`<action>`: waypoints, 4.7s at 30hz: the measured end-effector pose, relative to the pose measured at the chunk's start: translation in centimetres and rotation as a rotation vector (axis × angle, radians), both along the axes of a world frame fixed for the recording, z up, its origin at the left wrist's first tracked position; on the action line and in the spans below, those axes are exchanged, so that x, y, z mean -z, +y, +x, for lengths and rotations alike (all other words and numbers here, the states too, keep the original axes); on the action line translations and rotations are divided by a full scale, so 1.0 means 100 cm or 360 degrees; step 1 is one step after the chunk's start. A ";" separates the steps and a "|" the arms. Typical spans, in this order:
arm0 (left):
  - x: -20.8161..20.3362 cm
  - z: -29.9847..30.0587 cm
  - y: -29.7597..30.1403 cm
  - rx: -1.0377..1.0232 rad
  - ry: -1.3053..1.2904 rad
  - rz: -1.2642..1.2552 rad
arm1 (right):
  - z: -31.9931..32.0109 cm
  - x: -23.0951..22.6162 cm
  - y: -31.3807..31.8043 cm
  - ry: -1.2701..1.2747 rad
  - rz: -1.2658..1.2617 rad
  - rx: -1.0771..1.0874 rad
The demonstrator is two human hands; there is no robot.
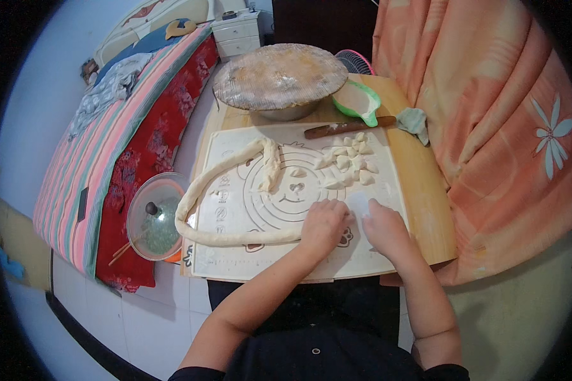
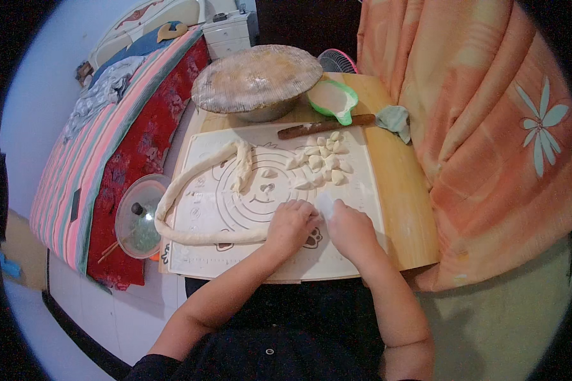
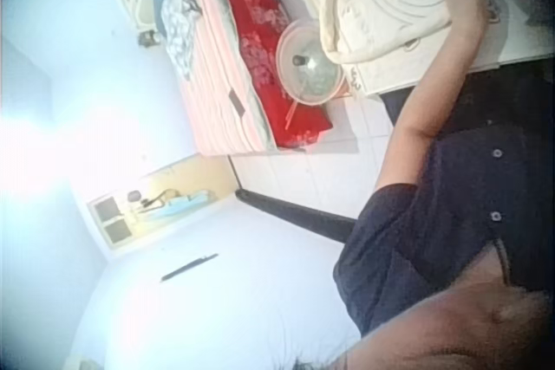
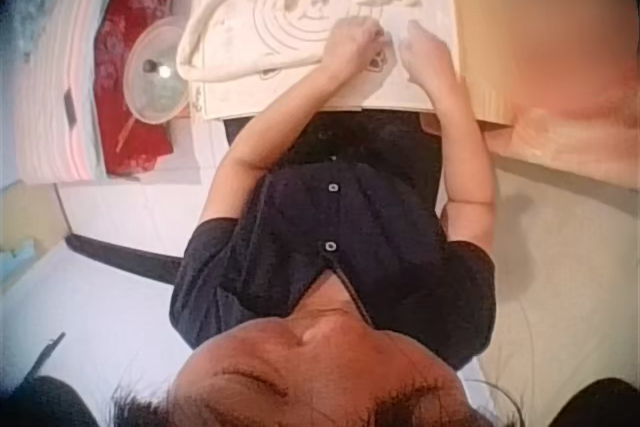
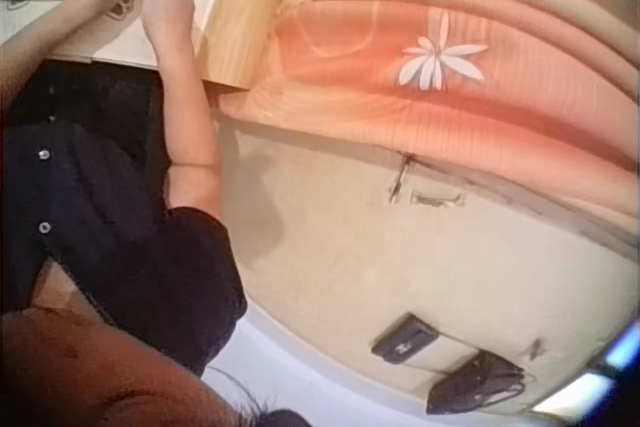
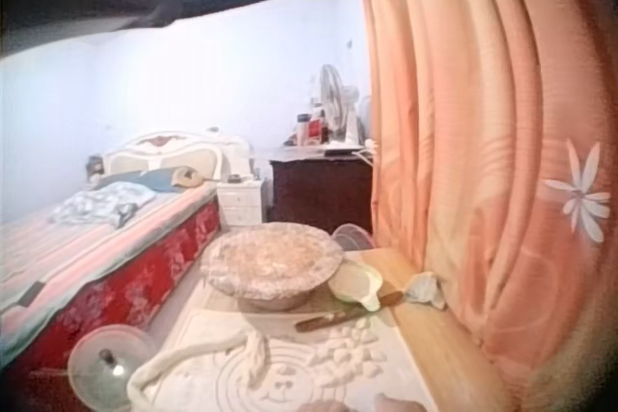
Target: The person rolls a long piece of dough on a silicone mat, then repeatedly cuts off small pieces using a plastic scraper. The cut pieces are placed on the mat as the process continues.
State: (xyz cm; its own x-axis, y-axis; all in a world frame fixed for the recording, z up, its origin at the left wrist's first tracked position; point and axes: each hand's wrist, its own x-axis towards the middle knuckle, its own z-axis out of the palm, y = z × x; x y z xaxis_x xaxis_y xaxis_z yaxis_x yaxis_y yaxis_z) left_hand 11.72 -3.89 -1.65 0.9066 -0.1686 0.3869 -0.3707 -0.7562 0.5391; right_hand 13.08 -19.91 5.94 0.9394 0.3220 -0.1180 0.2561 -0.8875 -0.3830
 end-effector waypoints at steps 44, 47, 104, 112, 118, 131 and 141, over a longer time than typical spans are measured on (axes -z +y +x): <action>-0.003 -0.020 0.037 -0.0128 0.0057 -0.0068 | -0.012 -0.001 0.035 -0.0215 0.0192 0.0108; 0.002 -0.020 0.037 -0.0114 0.0035 -0.0060 | -0.008 0.010 0.041 -0.0178 0.0099 0.0099; 0.001 -0.053 0.083 -0.0288 -0.0059 0.0080 | 0.003 0.020 0.092 -0.0200 0.0187 0.0169; 0.000 -0.066 0.078 -0.0214 0.0004 -0.0062 | -0.040 0.004 0.083 -0.0221 0.0189 -0.0021; 0.000 -0.068 0.077 -0.0184 -0.0025 0.0023 | -0.036 0.026 0.097 -0.0217 0.0065 0.0013; 0.004 -0.055 0.094 -0.0285 -0.0044 -0.0004 | -0.013 0.010 0.083 -0.0379 0.0447 0.0108; 0.003 -0.049 0.097 -0.0339 -0.0077 -0.0015 | -0.021 0.005 0.101 -0.0222 0.0266 -0.0015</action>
State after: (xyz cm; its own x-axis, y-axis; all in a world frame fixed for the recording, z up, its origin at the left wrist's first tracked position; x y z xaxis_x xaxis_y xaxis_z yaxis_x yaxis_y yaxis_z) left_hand 6.78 5.84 -1.90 0.9016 0.0286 0.4317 -0.2287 -0.8155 0.5317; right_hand 10.95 -9.80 5.45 0.9398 0.3348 0.0685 0.3246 -0.8120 -0.4851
